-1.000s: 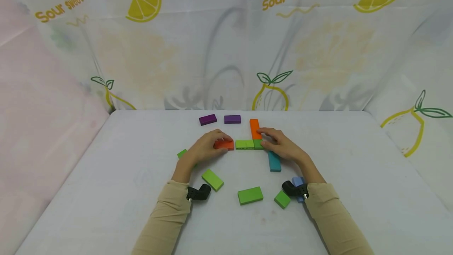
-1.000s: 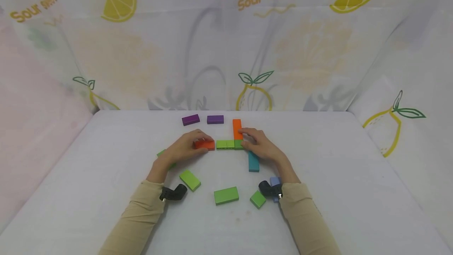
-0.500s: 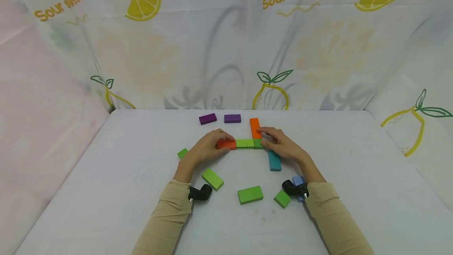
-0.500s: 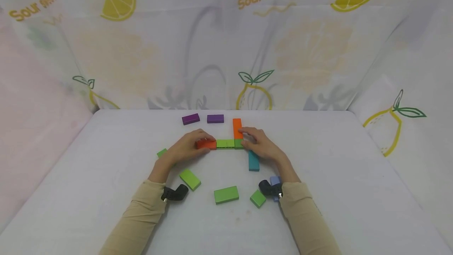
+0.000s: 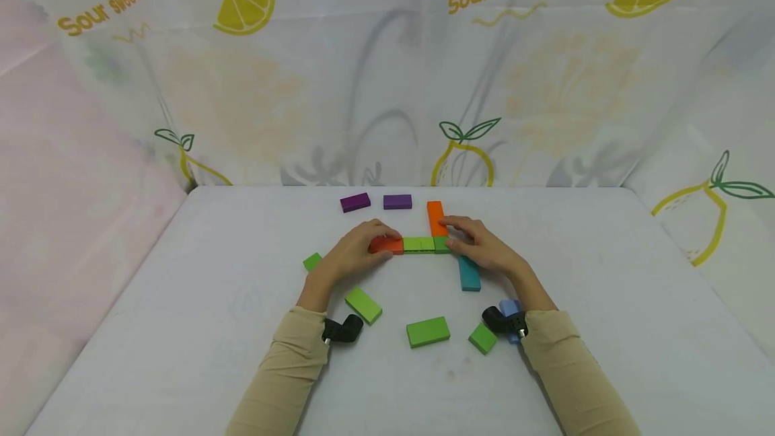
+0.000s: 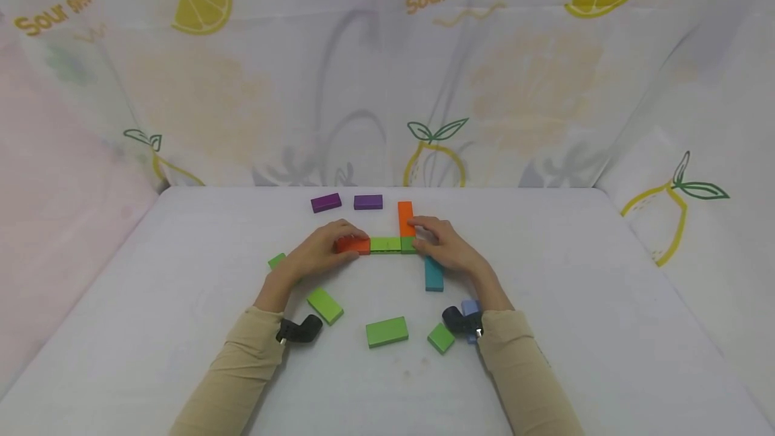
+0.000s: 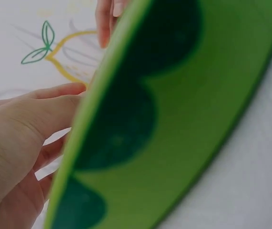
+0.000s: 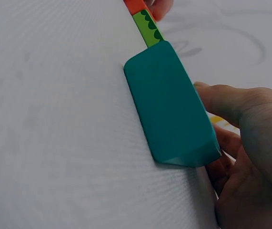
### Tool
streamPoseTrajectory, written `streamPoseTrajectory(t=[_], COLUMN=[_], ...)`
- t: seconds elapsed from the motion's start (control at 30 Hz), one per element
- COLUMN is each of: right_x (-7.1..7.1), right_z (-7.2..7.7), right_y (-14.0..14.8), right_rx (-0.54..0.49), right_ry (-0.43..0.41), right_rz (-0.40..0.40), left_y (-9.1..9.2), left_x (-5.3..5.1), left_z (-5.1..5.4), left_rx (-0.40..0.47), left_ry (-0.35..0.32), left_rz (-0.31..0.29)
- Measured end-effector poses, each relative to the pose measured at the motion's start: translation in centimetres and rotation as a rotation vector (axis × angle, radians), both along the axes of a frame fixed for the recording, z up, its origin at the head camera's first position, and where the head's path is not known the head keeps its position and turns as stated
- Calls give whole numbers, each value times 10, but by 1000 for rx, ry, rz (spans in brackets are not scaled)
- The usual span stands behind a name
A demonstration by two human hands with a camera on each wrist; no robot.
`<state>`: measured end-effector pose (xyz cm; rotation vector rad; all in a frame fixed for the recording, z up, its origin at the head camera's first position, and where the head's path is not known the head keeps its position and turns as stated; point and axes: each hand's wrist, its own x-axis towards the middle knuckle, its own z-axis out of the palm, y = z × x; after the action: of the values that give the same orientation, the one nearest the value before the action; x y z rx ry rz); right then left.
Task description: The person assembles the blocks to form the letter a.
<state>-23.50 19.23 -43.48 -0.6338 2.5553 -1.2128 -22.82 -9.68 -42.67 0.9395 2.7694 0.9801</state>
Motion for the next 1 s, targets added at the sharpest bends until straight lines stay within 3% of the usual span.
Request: streamPoseTrajectory(t=[0.5,1.0], right_x=[0,-1], right_z=[-1,-1], right_y=[0,0], right_rx=[-3,-12], right_ry=[-4,2], right_rz=[-4,-4], left_y=[0,8], left_x=[-1,1], left_z=[-1,10], left_rx=[-38,-116], left_ry=[-18,-90], left_rz=[18,47])
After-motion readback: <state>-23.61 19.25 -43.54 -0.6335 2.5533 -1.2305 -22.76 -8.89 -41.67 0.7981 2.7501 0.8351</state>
